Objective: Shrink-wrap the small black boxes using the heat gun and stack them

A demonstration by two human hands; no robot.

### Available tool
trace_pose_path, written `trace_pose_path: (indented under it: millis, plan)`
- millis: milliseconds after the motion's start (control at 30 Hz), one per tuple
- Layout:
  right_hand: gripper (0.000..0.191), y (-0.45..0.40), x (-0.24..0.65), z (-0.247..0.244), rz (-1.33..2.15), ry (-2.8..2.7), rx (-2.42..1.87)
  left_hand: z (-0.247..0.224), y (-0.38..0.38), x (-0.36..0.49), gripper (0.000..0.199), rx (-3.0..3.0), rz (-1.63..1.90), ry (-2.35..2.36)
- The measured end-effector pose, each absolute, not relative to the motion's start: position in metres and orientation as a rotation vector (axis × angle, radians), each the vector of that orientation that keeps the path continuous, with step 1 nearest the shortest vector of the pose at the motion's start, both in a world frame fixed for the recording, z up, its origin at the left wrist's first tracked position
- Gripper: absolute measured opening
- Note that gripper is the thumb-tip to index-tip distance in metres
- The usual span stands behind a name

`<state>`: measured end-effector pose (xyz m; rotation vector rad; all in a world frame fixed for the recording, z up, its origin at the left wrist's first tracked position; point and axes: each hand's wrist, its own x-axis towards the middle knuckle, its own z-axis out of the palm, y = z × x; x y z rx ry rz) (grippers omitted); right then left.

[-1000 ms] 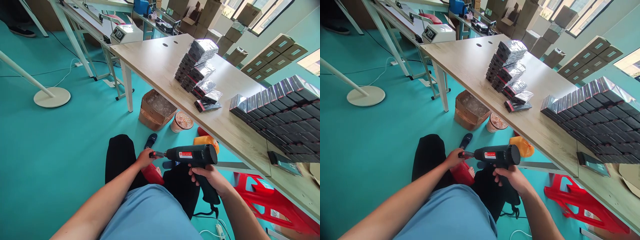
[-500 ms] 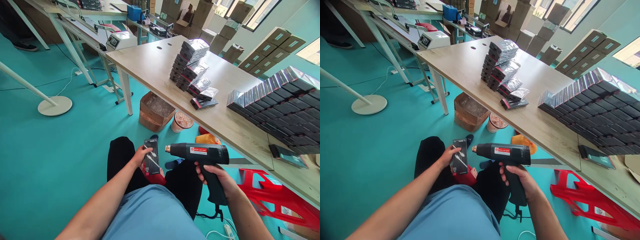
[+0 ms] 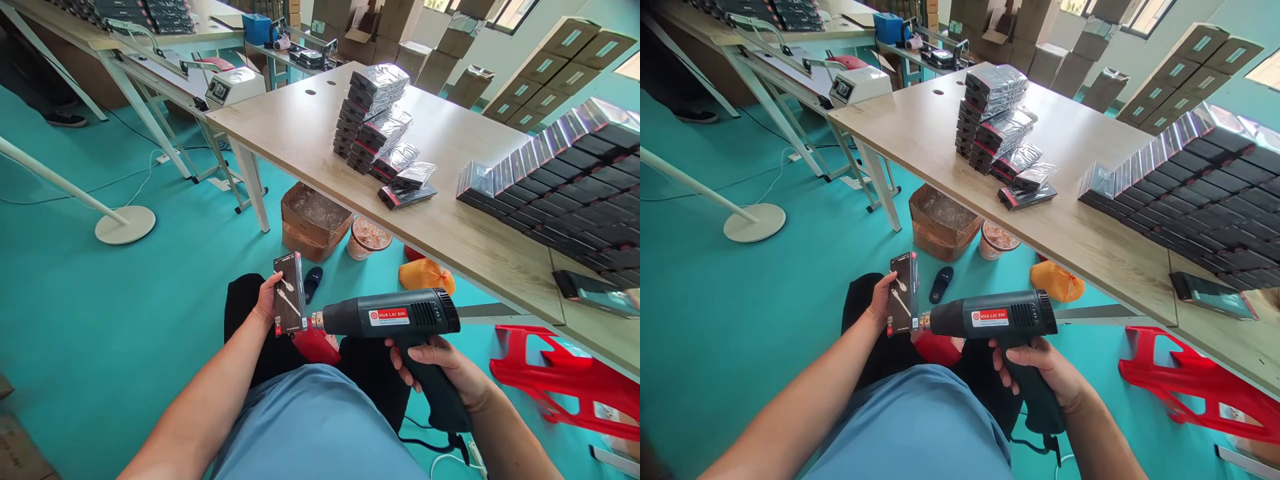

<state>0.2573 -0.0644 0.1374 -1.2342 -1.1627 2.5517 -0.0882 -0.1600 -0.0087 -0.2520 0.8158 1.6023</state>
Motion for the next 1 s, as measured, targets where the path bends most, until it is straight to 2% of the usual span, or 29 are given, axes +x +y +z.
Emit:
trace_pose_path:
  millis: [100,167,300,433,533,767,933,1000]
  plan:
    - [0.042,-0.064,0.257,0.136,2.542,-1.131,-1.231,-0.010,-0.163,-0.083,0.055,-0.167,1.641,0.620]
    - [0.042,-0.063,0.258,0.136,2.535,-1.119,-1.232,-0.013,-0.163,-0.079,0.057,-0.152,1.605,0.565]
    - [0.042,-0.064,0.259,0.139,2.486,-1.147,-1.302,-0.023,-0.151,-0.074,0.043,-0.165,1.432,0.697]
    - [0.040,-0.071,0.256,0.143,2.440,-1.259,-1.385,-0.030,-0.130,-0.070,0.025,-0.140,1.419,1.209]
    - [0.037,-0.078,0.249,0.146,2.414,-1.327,-1.424,-0.033,-0.120,-0.068,0.032,-0.057,1.416,1.440]
    - [0.043,-0.082,0.234,0.149,2.395,-1.444,-1.421,-0.034,-0.117,-0.066,0.060,-0.029,1.423,1.565]
    - [0.040,-0.078,0.224,0.140,2.374,-1.530,-1.372,-0.041,-0.117,-0.066,0.066,-0.066,1.502,1.528]
    - [0.041,-0.075,0.218,0.136,2.365,-1.553,-1.335,-0.045,-0.119,-0.065,0.062,-0.104,1.561,1.447]
